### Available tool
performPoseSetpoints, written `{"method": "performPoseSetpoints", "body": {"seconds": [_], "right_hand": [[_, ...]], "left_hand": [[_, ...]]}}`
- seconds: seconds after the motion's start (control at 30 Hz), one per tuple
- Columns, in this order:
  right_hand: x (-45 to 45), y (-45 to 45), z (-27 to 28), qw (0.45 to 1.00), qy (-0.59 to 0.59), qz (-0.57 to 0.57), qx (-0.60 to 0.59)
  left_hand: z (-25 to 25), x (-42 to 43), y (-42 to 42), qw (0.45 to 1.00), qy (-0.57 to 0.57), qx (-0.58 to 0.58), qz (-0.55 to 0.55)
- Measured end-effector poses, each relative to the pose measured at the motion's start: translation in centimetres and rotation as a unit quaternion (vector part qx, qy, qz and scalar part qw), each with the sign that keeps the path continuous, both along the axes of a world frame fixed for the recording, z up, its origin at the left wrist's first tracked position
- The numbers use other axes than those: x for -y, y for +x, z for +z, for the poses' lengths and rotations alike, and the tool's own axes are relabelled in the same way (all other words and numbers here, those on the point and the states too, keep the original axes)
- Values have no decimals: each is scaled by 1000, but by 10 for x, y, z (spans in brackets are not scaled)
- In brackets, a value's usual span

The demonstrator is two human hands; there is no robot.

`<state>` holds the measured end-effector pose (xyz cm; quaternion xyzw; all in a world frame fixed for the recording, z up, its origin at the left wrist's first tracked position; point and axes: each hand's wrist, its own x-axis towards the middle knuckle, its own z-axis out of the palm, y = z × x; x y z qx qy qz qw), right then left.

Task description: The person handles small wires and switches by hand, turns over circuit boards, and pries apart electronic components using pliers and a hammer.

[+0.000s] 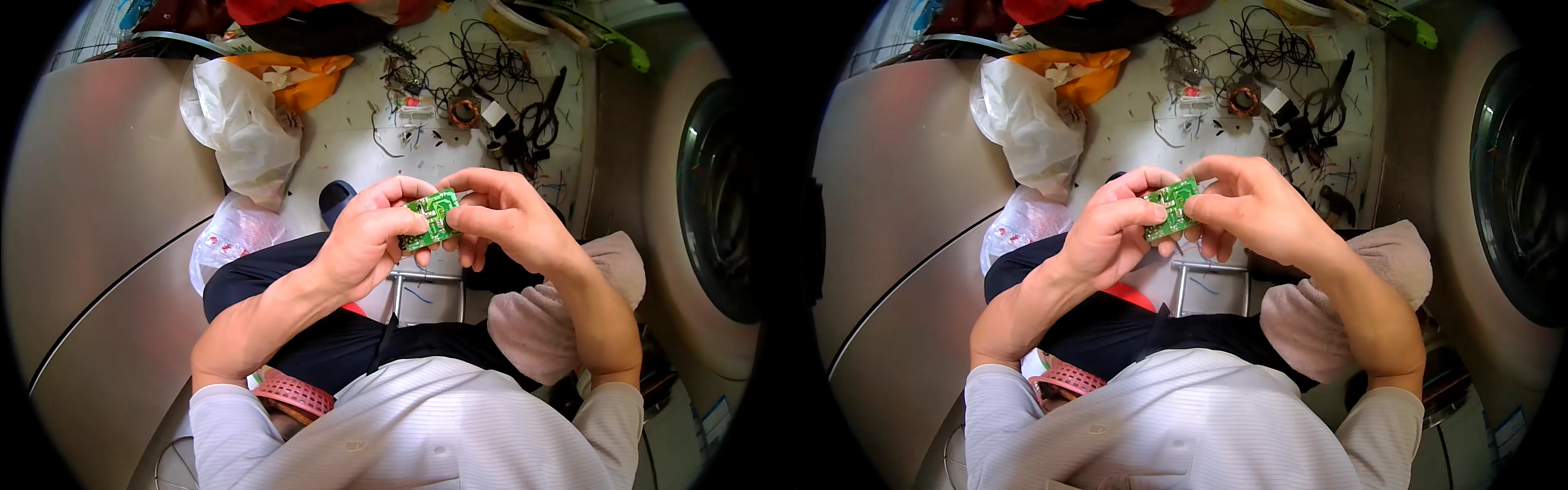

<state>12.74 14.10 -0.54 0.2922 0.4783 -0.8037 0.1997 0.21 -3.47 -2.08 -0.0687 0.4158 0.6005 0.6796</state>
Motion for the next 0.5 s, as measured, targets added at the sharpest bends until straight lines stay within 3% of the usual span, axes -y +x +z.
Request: {"method": "performPoseSetpoints", "body": {"seconds": [0.5], "right_hand": [[0, -1, -4, 999, -48, 0, 7]], "left_hand": [[1, 7, -1, 999, -5, 51, 8]]}}
